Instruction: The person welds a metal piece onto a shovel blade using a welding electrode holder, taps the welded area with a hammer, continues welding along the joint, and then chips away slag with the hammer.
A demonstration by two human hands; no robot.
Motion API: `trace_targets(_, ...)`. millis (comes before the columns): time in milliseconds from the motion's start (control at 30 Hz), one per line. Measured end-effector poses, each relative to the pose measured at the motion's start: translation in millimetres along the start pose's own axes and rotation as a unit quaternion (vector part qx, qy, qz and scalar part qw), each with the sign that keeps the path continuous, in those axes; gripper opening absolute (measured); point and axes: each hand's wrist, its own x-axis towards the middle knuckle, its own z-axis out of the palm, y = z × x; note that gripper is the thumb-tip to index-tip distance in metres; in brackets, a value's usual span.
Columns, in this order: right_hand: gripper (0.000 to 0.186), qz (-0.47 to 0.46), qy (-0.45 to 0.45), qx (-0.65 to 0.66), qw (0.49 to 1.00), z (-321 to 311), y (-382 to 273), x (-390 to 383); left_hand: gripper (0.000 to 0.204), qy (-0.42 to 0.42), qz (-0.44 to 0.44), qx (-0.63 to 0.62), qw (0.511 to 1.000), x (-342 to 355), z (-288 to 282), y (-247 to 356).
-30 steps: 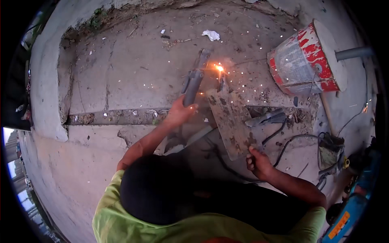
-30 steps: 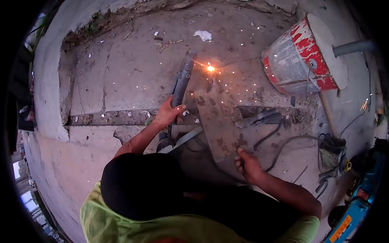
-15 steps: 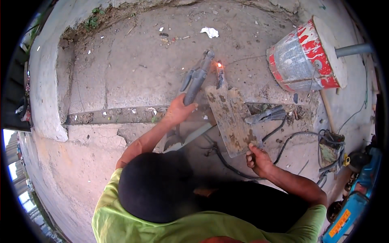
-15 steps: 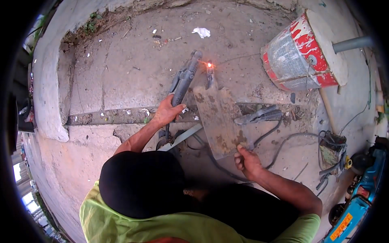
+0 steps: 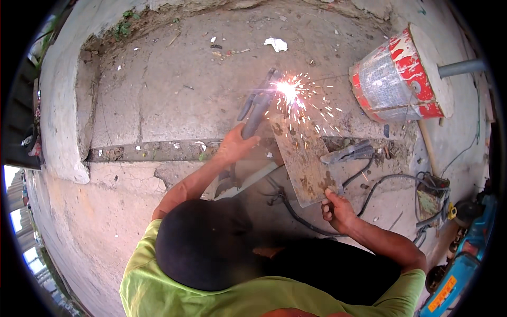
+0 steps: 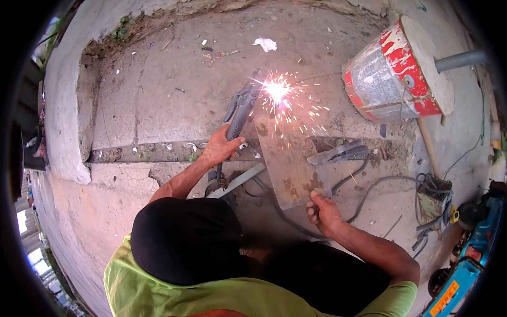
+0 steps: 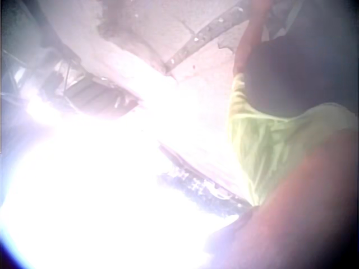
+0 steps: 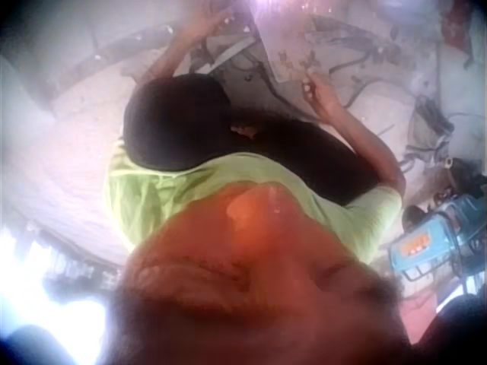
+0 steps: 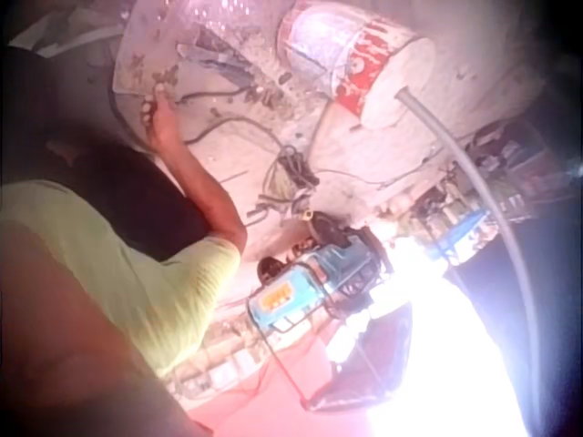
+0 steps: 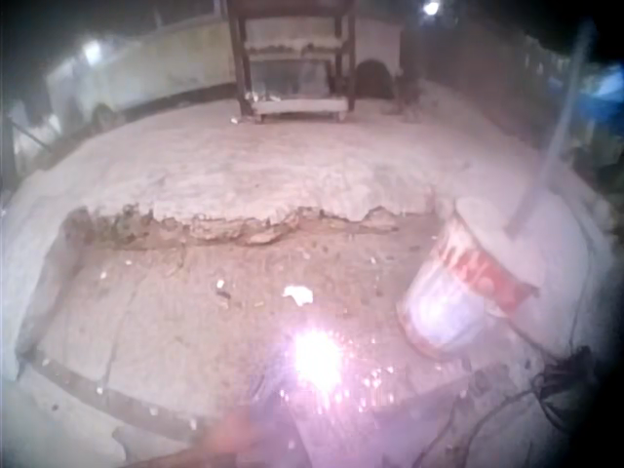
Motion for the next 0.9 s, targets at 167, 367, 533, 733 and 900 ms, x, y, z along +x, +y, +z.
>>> trace_targets(167,0.031,-0.005,-0.015,0.003,1.000,-3,1,2,0.061,0.044,0.205,0.175,0.962,21,1,-50)
trace_targets(367,0.027,0.001,0.000,0.013,1.000,-3,1,3,0.084,-0.020,0.016,0.058,0.998,10,0,-19)
trace_targets(533,0.026,-0.003,-0.033,0.006,0.999,-8,3,5,0.079,0.010,0.043,0.098,0.994,13,1,-32)
trace_targets(733,0.038,-0.006,0.018,-0.003,1.000,5,-1,-3,0.037,-0.018,0.028,-0.093,0.995,12,5,-25)
trace_targets(900,0.040,-0.005,0.027,-0.013,1.000,4,1,0,0.038,0.000,0.016,-0.077,0.997,8,-1,-26)
